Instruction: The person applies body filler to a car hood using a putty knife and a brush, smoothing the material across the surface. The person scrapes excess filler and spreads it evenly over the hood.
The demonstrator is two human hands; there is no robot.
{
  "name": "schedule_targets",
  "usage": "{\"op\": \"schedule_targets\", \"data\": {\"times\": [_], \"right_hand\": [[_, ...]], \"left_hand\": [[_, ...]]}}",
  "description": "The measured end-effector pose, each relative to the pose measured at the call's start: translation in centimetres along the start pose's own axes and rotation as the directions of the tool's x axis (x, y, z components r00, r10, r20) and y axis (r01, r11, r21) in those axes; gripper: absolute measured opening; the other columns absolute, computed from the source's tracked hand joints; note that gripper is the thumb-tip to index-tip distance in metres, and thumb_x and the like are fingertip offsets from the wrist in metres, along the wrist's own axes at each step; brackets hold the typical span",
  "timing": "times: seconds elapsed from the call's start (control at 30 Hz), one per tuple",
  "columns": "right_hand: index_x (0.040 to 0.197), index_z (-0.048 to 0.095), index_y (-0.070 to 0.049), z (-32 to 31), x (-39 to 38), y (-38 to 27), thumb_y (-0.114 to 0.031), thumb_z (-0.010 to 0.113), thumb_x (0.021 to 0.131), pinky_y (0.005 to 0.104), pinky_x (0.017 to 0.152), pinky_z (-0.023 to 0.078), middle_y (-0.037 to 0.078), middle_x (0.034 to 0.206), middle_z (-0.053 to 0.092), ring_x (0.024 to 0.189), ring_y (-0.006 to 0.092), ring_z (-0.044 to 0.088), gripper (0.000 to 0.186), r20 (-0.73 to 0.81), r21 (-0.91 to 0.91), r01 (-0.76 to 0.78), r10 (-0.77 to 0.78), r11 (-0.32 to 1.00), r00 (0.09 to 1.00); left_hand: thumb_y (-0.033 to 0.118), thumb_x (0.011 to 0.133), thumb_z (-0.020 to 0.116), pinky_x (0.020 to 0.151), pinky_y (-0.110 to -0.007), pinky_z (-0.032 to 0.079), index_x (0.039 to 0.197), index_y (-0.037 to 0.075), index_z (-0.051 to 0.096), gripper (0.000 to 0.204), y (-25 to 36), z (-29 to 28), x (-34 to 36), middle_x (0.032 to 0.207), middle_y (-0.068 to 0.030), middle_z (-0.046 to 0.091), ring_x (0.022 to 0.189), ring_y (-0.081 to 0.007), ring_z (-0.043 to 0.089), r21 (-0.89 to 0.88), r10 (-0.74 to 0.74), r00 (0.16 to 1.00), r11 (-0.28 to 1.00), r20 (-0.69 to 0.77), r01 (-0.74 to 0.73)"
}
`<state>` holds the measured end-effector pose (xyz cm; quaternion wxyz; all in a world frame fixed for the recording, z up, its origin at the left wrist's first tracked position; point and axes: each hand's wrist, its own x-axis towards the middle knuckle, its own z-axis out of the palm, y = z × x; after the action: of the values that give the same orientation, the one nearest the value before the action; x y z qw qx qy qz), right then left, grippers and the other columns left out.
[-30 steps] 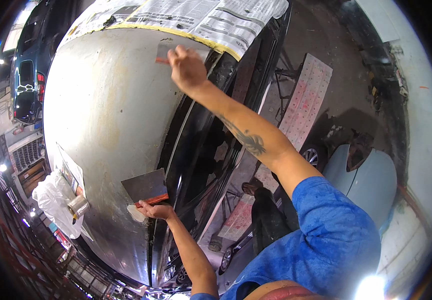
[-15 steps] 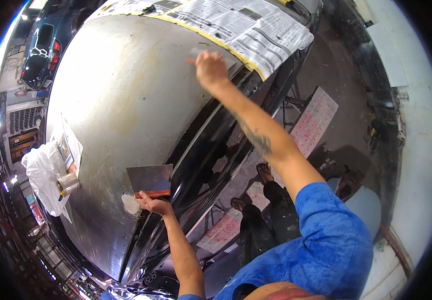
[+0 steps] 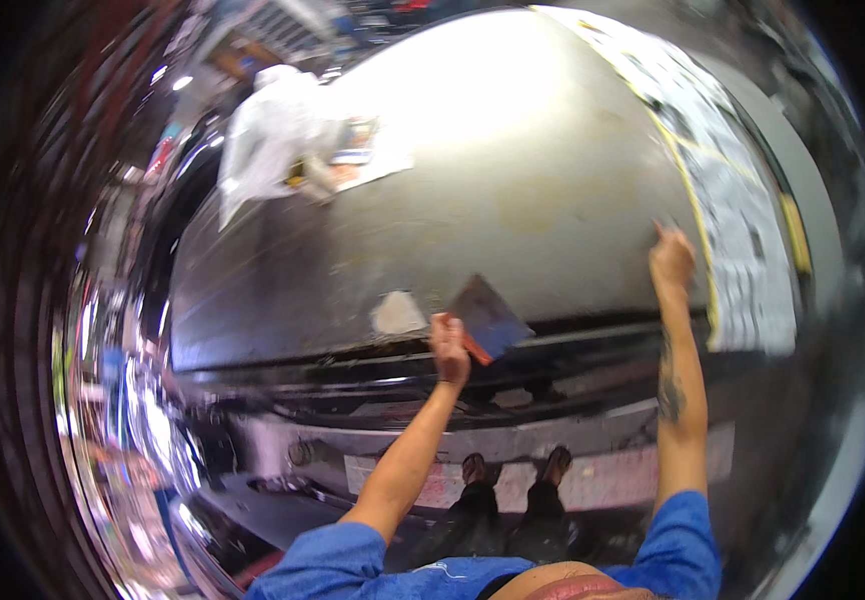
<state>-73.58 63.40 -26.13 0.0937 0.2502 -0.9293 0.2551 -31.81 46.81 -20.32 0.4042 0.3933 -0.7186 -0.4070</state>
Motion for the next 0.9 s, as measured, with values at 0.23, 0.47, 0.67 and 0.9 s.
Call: {"op": "schedule_targets", "data": {"times": [0.23, 0.47, 0.67, 0.9], "right_hand": [[0.097, 0.066, -0.003, -2.8, -1.7, -2.5, -0.007, 0.046, 0.087, 0.0486, 0.082, 0.051, 0.017, 0.103, 0.065, 0.096, 0.0373, 0.063, 0.023, 0.16, -0.138, -0.075, 0.097, 0.988, 0.982], [0.103, 0.065, -0.004, -4.8, -3.4, -6.9, -0.013, 0.053, 0.089, 0.051, 0.076, 0.049, 0.017, 0.101, 0.064, 0.093, 0.0406, 0.061, 0.021, 0.11, -0.087, 0.184, -0.174, 0.979, 0.979], [0.095, 0.065, 0.001, -7.2, -2.4, -9.5, -0.032, 0.055, 0.097, 0.0483, 0.065, 0.046, 0.024, 0.082, 0.063, 0.075, 0.0418, 0.063, 0.034, -0.155, 0.24, 0.174, -0.139, 0.955, 0.978], [0.107, 0.057, 0.006, -8.7, -9.8, -20.2, -0.02, 0.071, 0.089, 0.03, 0.07, 0.053, 0.009, 0.099, 0.064, 0.081, 0.0155, 0.063, 0.034, 0.513, 0.837, -0.534, 0.17, 0.115, 0.841]], "left_hand": [[0.014, 0.097, 0.049, 0.06, -0.028, 0.039, 0.094, 0.003, 0.05, 0.012, 1.6, 0.5, 0.3, 0.072, -0.001, 0.047, 0.065, -0.0111, 0.046, -0.172, -0.037, 0.998, 0.984, 0.041, 0.044], [0.018, 0.097, 0.048, 0.066, -0.038, 0.042, 0.094, 0.001, 0.051, 0.018, 0.9, 0.9, 0.6, 0.072, -0.0154, 0.053, 0.068, -0.0307, 0.054, -0.163, -0.048, 0.999, 0.985, 0.021, 0.051], [0.016, 0.098, 0.048, 0.061, -0.029, 0.039, 0.09, 0.004, 0.048, 0.014, 2.7, 0.5, 0.9, 0.069, -0.0011, 0.045, 0.066, -0.0111, 0.045, -0.395, -0.047, 0.999, 0.918, 0.009, 0.047], [0.019, 0.101, 0.044, 0.072, -0.029, 0.042, 0.105, 0.003, 0.052, 0.018, 4.7, -7.8, -1.1, 0.084, -0.0023, 0.053, 0.079, -0.0126, 0.049, -0.465, -0.193, 0.957, 0.882, -0.215, 0.074]]}}
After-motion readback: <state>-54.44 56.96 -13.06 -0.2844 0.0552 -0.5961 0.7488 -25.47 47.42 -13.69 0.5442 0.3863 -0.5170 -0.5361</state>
